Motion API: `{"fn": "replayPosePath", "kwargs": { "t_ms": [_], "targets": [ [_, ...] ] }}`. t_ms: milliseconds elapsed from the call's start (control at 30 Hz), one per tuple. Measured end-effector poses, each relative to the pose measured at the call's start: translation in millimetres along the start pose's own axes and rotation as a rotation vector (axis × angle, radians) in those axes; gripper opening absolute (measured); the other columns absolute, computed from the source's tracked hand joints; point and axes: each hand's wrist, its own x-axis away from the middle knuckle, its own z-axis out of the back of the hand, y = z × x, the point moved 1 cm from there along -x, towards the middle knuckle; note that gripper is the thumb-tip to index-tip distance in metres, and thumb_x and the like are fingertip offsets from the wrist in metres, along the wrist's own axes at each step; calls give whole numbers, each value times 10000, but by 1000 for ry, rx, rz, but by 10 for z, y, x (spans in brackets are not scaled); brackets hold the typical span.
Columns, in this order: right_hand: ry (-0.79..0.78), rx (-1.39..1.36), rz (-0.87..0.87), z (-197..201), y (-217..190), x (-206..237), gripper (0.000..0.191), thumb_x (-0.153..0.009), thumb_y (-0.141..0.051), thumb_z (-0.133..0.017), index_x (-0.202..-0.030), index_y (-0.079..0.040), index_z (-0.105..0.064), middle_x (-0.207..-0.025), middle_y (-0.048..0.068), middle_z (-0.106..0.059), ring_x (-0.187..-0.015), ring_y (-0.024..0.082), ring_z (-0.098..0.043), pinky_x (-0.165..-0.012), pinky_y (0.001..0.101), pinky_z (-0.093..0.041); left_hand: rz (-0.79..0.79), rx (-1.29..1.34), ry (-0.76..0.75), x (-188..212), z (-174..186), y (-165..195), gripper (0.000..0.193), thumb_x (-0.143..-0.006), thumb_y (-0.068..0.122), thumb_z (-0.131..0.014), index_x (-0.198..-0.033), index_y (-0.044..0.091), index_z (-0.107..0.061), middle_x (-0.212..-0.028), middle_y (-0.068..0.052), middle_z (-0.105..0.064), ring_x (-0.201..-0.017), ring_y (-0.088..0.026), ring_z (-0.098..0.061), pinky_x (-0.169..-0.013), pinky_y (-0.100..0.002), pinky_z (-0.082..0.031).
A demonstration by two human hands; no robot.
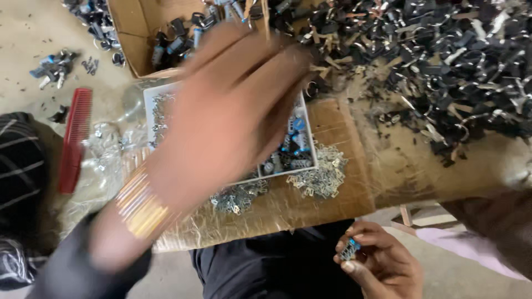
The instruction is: The person assembles small cylindrical lock components at a workbench. They pick up a lock body with a blue cap, insert small metal pins and springs into it by hand, press the parts into place, and place the finished unit into a cardboard box with other completed locks, repeating the cycle continuously.
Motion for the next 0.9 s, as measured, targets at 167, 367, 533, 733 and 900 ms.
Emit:
{"fn": "replayPosePath", "kwargs": {
  "t_ms": [167, 367, 533, 733, 900],
  "targets": [
    [2, 80, 60, 74, -276, -226, 411, -825, 186, -692, -1211, 48, -663, -1237, 284, -630, -1040, 331, -719, -840, 457, -674, 412, -301, -270, 1467, 858, 594, 178, -827, 233, -708, -992, 170, -723, -927, -23, -712, -840, -234, -718, -768, -405, -590],
    [136, 39, 296, 376, -708, -606, 396, -894, 183, -676, -1269, 60, -647, -1260, 256, -642, -1052, 302, -710, -888, 431, -654, 285, 418, -22, 1205, -214, 1224, 196, -847, 102, -814, -1028, 78, -743, -904, -50, -737, -822, -196, -751, -752, -356, -631],
    [122, 85, 314, 249, -917, -848, 397, -938, 184, -664, -1316, 67, -625, -1290, 231, -648, -1074, 276, -704, -922, 407, -642, 514, 382, -10, 759, -774, 1387, 308, -802, 46, -760, -1107, 14, -732, -1069, -88, -723, -943, -277, -672, -837, -401, -572],
    [84, 70, 209, -529, -458, -996, 378, -1002, 188, -658, -1362, 89, -598, -1315, 211, -648, -1093, 249, -690, -963, 381, -625, 580, 259, -106, 1042, -611, 1280, 287, -794, 61, -793, -1076, 39, -742, -1086, -99, -698, -962, -296, -632, -830, -408, -552],
    [64, 70, 234, -538, -432, -1120, 366, -994, 183, -679, -1342, 90, -614, -1281, 237, -657, -1046, 260, -695, -929, 372, -628, 687, 147, 70, 1034, -328, 1288, 324, -730, 79, -814, -1049, 106, -768, -1033, -41, -697, -893, -201, -660, -760, -335, -557]
  ]
}}
